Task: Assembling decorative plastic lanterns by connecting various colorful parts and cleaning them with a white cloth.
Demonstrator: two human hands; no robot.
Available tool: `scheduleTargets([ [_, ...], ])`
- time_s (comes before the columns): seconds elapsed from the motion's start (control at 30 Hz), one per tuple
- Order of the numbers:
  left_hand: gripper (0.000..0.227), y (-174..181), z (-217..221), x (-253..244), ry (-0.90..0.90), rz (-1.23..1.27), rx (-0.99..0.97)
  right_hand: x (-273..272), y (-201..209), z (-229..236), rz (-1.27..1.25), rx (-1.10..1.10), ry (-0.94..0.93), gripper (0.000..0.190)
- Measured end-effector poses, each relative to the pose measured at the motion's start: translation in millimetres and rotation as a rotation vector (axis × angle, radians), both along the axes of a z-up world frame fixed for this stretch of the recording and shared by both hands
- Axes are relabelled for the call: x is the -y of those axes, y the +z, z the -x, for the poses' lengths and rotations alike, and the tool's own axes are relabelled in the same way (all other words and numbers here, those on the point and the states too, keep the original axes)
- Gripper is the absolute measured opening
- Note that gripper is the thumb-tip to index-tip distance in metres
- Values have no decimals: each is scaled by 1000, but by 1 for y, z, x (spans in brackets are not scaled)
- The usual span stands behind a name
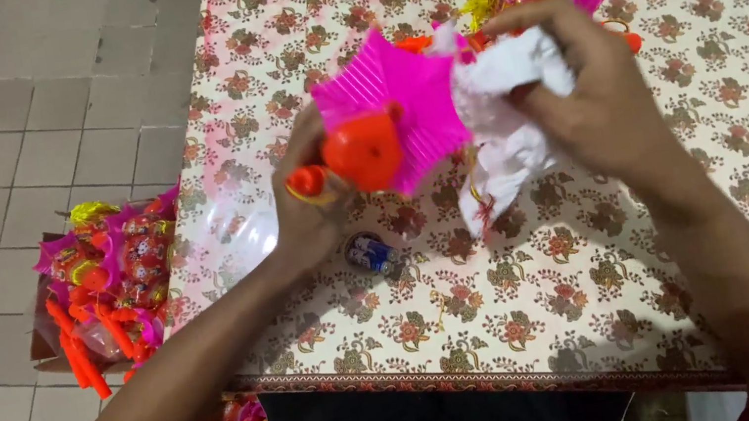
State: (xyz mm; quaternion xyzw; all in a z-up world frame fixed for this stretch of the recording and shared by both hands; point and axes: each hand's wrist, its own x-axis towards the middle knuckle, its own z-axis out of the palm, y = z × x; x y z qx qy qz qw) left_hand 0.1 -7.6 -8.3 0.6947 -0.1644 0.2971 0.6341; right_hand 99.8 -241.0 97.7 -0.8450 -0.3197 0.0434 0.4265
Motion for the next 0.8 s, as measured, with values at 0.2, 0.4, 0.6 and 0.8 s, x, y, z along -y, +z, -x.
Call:
scheduleTargets([
  [0.2,87,1,-2,-19,191,134,-304,-1,0,-9,156,-192,29,44],
  [0.4,78,-24,-10,-35,115,363,-192,-17,-19,11,642,-264,404,55],
  [0.6,72,-28,-7,-34,139,123,22,-32,-30,24,870,-244,776,45],
  [0.8,68,-3,-10,-40,128,49,134,-43,14,35,912,-193,671,58],
])
